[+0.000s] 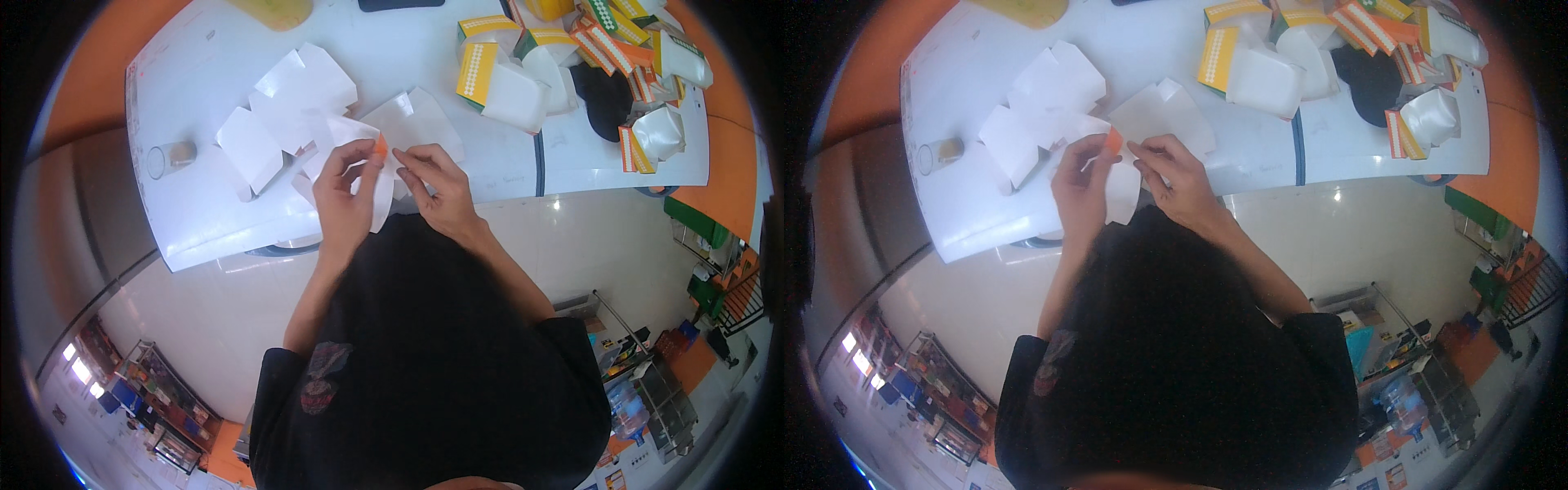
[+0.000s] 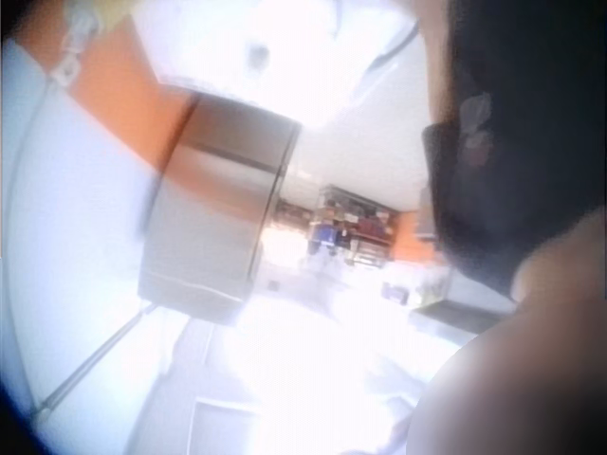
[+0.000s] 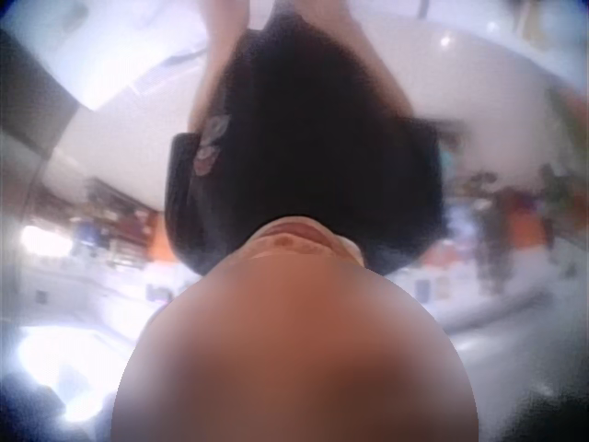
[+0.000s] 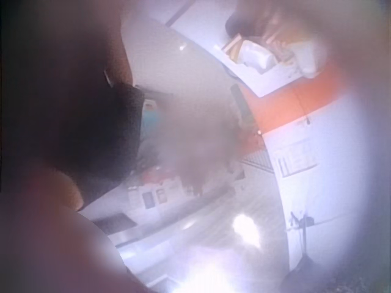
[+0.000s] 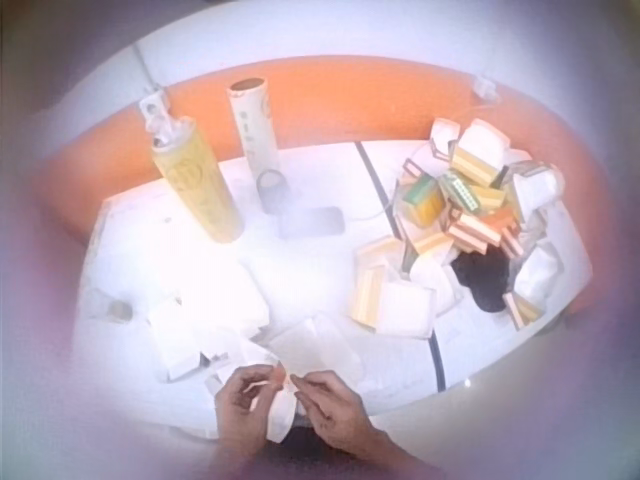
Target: The person assembles small white paper boxes by folding and tucking flaps. They handle multiple boxes one at a time on a white countertop, stacking completed units to the side.
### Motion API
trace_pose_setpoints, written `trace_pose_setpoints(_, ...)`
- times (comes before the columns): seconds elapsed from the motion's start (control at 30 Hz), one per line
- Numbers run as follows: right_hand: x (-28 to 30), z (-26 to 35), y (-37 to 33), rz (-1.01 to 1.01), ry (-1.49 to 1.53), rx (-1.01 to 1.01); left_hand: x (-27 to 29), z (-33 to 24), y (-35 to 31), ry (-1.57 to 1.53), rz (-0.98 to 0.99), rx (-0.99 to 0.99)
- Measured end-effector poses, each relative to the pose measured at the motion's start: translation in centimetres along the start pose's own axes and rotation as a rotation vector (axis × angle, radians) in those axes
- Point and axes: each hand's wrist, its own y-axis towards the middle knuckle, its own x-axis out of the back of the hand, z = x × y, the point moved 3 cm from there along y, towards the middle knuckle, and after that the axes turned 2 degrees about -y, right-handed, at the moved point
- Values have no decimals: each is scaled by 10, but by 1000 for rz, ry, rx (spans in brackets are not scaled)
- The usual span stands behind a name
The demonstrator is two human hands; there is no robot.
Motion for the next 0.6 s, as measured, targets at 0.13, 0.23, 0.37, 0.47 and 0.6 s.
trace_pose_setpoints(0.13, 2, -8, 0, -25, 157, -157, 11, 10, 6, -23, 1, -5)
trace_pose_setpoints(0.23, 2, -11, 1, -57, 306, -233, 9, 19, 5, 69, 14, -85)
trace_pose_setpoints(0.37, 5, -8, 3, -73, 251, -201, 0, 29, -8, 131, 1, -24)
trace_pose_setpoints(0.47, 7, -3, 4, -69, 139, -129, -6, 30, -11, 90, -23, 13)
trace_pose_setpoints(0.6, 8, -2, 5, -74, 123, -92, -7, 33, -13, 70, -27, 5)
